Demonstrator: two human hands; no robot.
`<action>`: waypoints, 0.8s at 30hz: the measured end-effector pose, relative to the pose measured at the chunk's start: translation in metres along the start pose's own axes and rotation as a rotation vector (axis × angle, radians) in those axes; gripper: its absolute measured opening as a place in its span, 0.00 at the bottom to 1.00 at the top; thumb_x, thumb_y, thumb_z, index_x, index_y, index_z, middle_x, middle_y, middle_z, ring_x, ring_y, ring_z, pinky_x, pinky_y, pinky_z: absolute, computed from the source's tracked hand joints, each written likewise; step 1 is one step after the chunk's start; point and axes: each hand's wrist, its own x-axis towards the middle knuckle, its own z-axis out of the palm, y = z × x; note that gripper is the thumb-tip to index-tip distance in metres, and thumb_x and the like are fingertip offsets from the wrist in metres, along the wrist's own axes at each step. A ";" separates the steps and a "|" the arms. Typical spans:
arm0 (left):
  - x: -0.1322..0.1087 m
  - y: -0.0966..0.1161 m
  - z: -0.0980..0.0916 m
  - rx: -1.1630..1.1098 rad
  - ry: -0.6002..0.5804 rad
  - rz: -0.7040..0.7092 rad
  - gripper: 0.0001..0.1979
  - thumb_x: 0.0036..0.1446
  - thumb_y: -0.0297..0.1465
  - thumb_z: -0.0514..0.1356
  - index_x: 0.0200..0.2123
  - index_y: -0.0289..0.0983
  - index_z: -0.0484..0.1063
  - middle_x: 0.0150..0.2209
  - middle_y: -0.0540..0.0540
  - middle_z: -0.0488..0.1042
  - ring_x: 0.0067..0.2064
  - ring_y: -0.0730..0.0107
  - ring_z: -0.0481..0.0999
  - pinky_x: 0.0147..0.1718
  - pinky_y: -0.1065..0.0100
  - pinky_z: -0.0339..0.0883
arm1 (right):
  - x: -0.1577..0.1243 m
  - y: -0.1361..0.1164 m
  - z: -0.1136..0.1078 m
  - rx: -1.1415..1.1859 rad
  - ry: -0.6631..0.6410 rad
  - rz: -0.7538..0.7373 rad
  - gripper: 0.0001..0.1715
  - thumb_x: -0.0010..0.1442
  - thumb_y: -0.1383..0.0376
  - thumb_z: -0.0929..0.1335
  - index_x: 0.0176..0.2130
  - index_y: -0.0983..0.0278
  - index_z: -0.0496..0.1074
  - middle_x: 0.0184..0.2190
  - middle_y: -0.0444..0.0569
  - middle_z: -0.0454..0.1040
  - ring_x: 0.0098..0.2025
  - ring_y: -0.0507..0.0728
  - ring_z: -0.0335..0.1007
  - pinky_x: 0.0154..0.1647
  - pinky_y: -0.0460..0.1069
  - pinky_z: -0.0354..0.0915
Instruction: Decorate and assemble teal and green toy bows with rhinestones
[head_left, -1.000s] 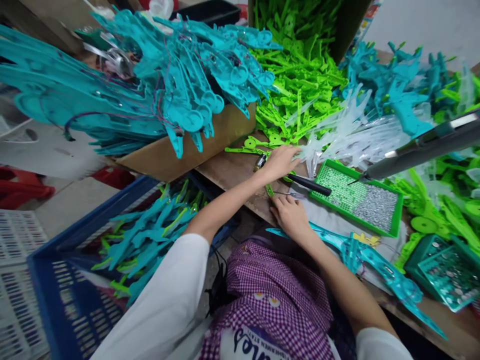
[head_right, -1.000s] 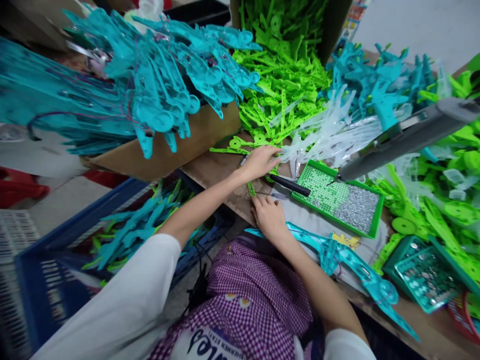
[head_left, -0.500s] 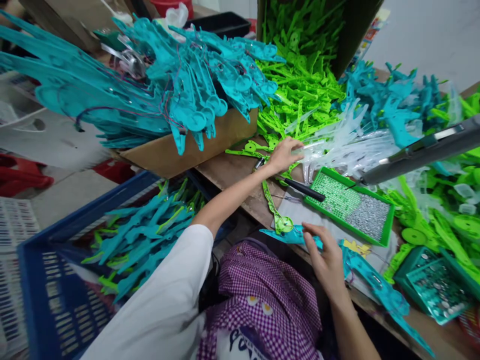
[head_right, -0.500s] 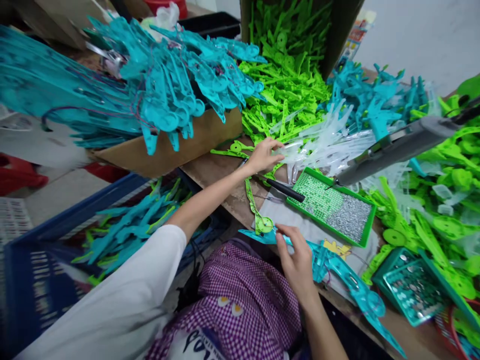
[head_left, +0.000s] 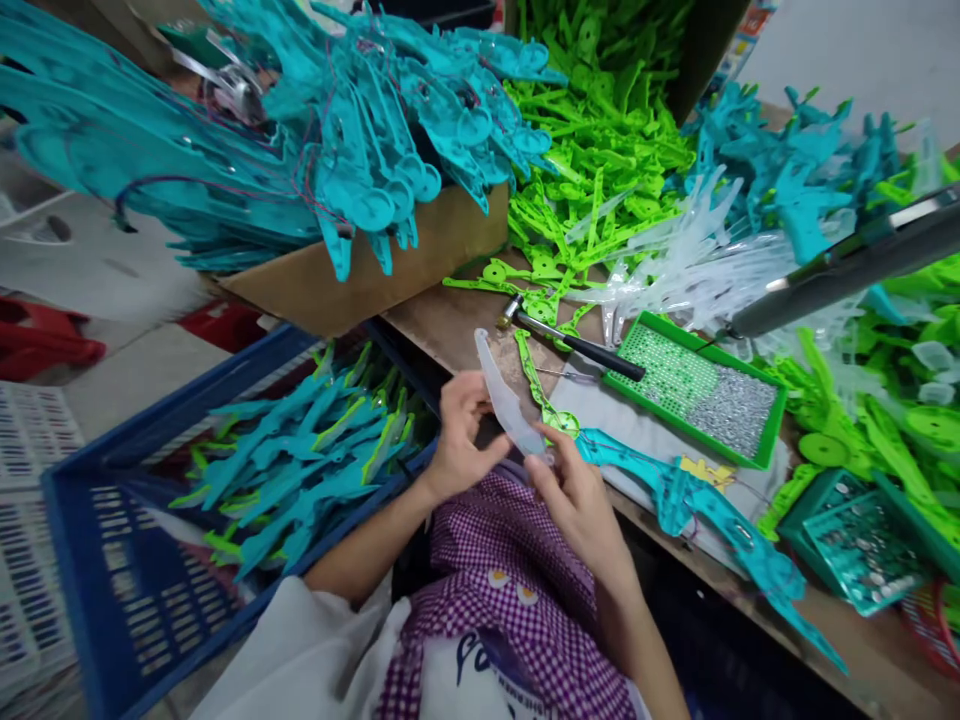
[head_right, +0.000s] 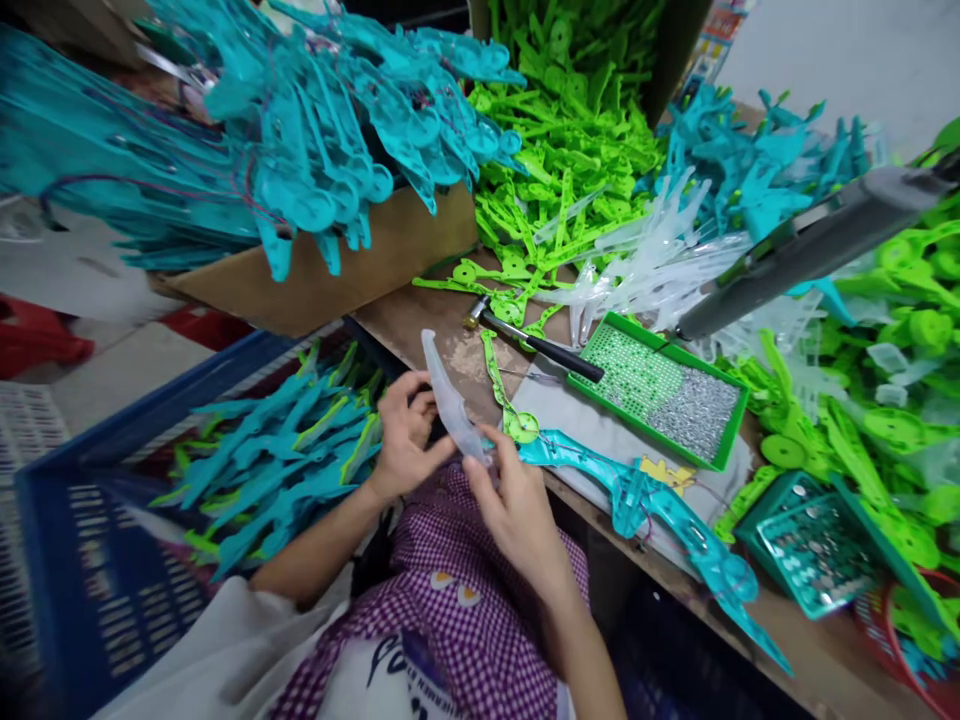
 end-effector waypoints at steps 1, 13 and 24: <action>0.005 0.006 -0.003 -0.167 0.007 -0.159 0.35 0.52 0.39 0.66 0.61 0.49 0.57 0.55 0.43 0.66 0.48 0.66 0.74 0.45 0.63 0.72 | 0.007 -0.011 -0.003 -0.170 -0.012 -0.067 0.23 0.66 0.55 0.61 0.57 0.59 0.63 0.27 0.44 0.73 0.27 0.53 0.68 0.30 0.48 0.63; 0.029 -0.009 -0.020 -0.523 0.028 -0.852 0.29 0.51 0.36 0.67 0.55 0.42 0.63 0.33 0.51 0.73 0.35 0.70 0.77 0.33 0.68 0.74 | 0.079 -0.015 -0.048 -0.728 -0.214 -0.348 0.24 0.68 0.56 0.58 0.59 0.59 0.65 0.48 0.51 0.77 0.46 0.58 0.74 0.44 0.53 0.68; 0.041 -0.029 0.006 -0.500 -0.078 -0.821 0.34 0.47 0.30 0.70 0.56 0.38 0.61 0.37 0.47 0.75 0.34 0.71 0.77 0.34 0.68 0.76 | 0.068 0.064 -0.066 -0.893 -0.253 -0.423 0.28 0.69 0.58 0.56 0.63 0.67 0.59 0.60 0.57 0.66 0.60 0.61 0.63 0.58 0.58 0.62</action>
